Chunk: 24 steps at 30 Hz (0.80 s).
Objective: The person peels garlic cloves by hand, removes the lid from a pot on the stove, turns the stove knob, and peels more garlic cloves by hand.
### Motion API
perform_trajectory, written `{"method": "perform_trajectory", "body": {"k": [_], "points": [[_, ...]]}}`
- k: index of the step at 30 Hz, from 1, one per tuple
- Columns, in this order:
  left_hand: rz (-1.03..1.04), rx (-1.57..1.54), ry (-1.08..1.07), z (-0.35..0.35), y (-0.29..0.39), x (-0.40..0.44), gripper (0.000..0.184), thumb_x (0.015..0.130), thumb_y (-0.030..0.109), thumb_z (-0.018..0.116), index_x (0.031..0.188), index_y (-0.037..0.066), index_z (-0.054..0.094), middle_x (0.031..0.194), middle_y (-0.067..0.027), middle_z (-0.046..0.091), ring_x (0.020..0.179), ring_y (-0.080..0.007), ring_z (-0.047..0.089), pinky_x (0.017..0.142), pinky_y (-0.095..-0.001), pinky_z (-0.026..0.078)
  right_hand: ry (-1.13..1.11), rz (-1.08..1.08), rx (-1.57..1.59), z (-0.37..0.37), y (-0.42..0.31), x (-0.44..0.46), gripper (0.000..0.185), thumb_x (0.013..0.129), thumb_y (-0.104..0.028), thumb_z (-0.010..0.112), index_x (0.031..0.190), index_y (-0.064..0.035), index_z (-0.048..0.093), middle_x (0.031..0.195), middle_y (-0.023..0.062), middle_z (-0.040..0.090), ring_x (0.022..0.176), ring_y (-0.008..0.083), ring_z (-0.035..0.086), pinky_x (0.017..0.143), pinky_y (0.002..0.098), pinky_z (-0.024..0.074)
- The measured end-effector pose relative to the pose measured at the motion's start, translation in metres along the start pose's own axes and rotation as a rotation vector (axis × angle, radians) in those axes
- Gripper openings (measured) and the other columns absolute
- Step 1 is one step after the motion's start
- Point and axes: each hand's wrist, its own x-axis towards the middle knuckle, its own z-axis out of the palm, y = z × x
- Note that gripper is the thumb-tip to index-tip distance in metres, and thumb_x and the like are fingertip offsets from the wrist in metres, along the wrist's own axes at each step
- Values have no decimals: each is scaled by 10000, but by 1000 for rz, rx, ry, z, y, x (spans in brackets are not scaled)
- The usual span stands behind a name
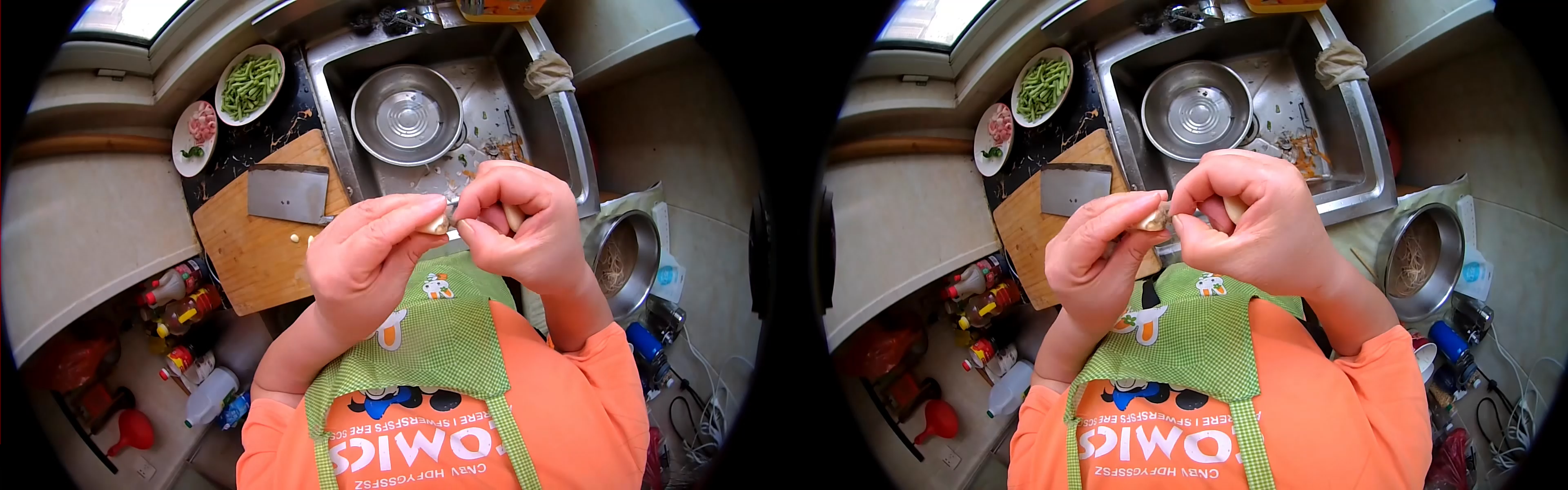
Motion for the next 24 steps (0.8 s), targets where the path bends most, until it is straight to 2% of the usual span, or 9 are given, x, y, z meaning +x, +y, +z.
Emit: {"method": "perform_trajectory", "body": {"k": [2, 6, 8, 11, 13, 16, 18, 20, 24], "points": [[-284, -219, -17, -1, 6, 3, 292, 694, -61, 696, 977, -7, 645, 905, -112, 646, 673, -145, 605, 548, -226, 471, 15, 94, 122, 2, -1, -1, 70, 660, 13, 629, 700, -36, 600, 573, -33, 415, 504, 33, 378, 454, 197, 293], [-433, -403, -48, -4, 7, 0, 294, 755, -32, 670, 1043, -1, 621, 959, -96, 637, 650, -78, 564, 543, -185, 449, 38, 80, 172, 5, 0, -1, 66, 675, 19, 628, 697, -36, 598, 606, -47, 424, 516, 11, 359, 467, 184, 285], [-870, -851, -37, -11, 11, -1, 293, 809, -5, 633, 1099, 8, 590, 987, -77, 628, 613, -36, 511, 521, -158, 418, 24, 50, 178, 2, 3, -3, 67, 675, 20, 632, 698, -35, 600, 614, -45, 431, 515, 11, 353, 467, 184, 283], [-893, -933, 37, -10, 10, 5, 277, 849, 11, 593, 1125, 15, 572, 967, -51, 620, 583, -18, 474, 504, -145, 395, 9, 65, 321, -2, 6, -2, 76, 676, 28, 638, 703, -35, 606, 621, -42, 434, 514, 14, 342, 465, 188, 273], [-876, -947, 64, -10, 9, 5, 295, 834, -18, 592, 1127, 13, 574, 982, -51, 601, 614, -30, 488, 514, -153, 408, 92, -26, 84, -4, 6, 0, 89, 684, 47, 629, 708, -37, 610, 631, -40, 443, 517, 22, 344, 464, 194, 270], [-643, -544, -11, -10, 8, 5, 317, 810, -49, 598, 1120, 16, 584, 1002, -64, 577, 679, -56, 523, 541, -172, 438, 108, -20, 61, -4, 3, 0, 94, 688, 49, 644, 725, -34, 620, 629, -31, 447, 520, 36, 357, 467, 198, 276], [-307, -208, -13, -9, 5, 5, 344, 779, -82, 606, 1107, 20, 599, 1020, -92, 561, 742, -92, 553, 577, -193, 466, 126, -5, 69, -3, 3, 0, 93, 688, 43, 656, 737, -30, 626, 617, -22, 446, 518, 43, 367, 467, 199, 279], [-217, -112, -9, -7, 3, 7, 350, 766, -94, 609, 1095, 25, 611, 997, -92, 561, 739, -109, 562, 573, -203, 469, 79, -188, -37, -2, 5, 2, 113, 686, 22, 682, 784, -23, 646, 593, 1, 444, 498, 67, 384, 451, 211, 284], [-9, 139, -9, -4, -1, 6, 423, 690, -125, 613, 1074, 50, 638, 959, -80, 563, 711, -138, 571, 534, -223, 459, 76, -171, -91, 2, -3, 2, 144, 684, 19, 694, 819, -14, 657, 581, 15, 456, 480, 86, 392, 432, 220, 283]]}}
